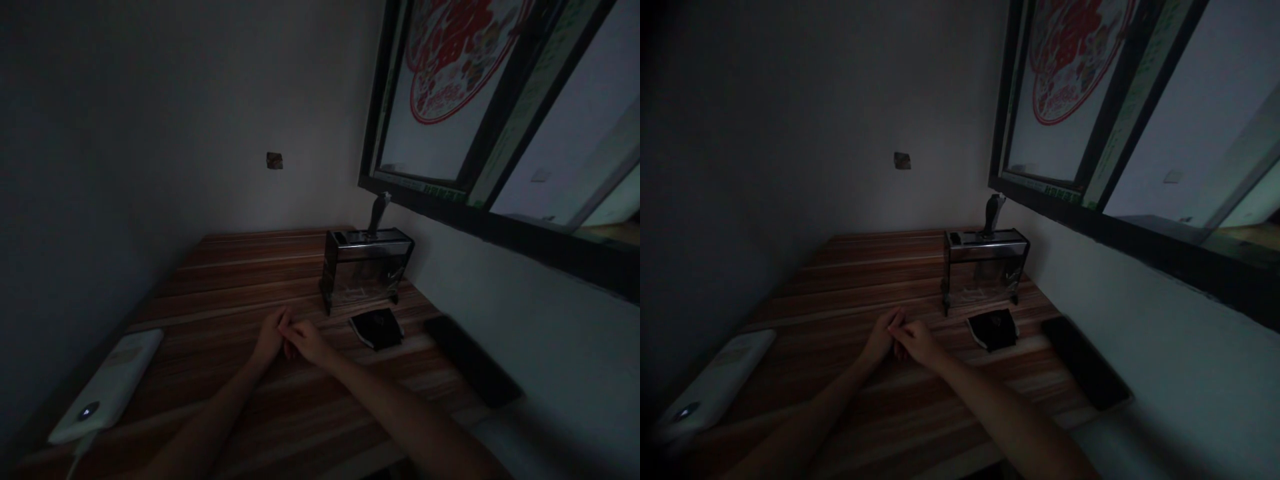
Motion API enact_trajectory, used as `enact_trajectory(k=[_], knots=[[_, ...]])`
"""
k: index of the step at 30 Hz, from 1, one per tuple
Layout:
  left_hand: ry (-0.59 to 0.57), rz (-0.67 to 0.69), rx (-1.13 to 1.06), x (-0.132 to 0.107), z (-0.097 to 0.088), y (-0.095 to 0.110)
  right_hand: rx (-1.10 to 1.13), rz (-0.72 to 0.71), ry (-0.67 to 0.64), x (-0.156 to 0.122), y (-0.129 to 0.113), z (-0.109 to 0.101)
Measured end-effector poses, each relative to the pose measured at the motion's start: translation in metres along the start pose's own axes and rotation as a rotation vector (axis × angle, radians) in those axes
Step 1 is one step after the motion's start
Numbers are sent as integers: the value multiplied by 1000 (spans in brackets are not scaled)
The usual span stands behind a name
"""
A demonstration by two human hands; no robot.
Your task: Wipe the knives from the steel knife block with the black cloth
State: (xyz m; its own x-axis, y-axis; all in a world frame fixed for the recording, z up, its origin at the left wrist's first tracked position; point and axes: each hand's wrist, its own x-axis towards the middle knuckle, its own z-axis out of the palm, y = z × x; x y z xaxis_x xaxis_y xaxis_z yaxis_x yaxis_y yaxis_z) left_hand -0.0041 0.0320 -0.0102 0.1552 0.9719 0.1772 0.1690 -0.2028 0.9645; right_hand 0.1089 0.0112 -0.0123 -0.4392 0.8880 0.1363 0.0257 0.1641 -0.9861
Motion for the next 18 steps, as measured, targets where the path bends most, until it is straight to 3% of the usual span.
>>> enact_trajectory(k=[18], knots=[[11,48,-28,-1,1,6,0,1,23,2,5,1]])
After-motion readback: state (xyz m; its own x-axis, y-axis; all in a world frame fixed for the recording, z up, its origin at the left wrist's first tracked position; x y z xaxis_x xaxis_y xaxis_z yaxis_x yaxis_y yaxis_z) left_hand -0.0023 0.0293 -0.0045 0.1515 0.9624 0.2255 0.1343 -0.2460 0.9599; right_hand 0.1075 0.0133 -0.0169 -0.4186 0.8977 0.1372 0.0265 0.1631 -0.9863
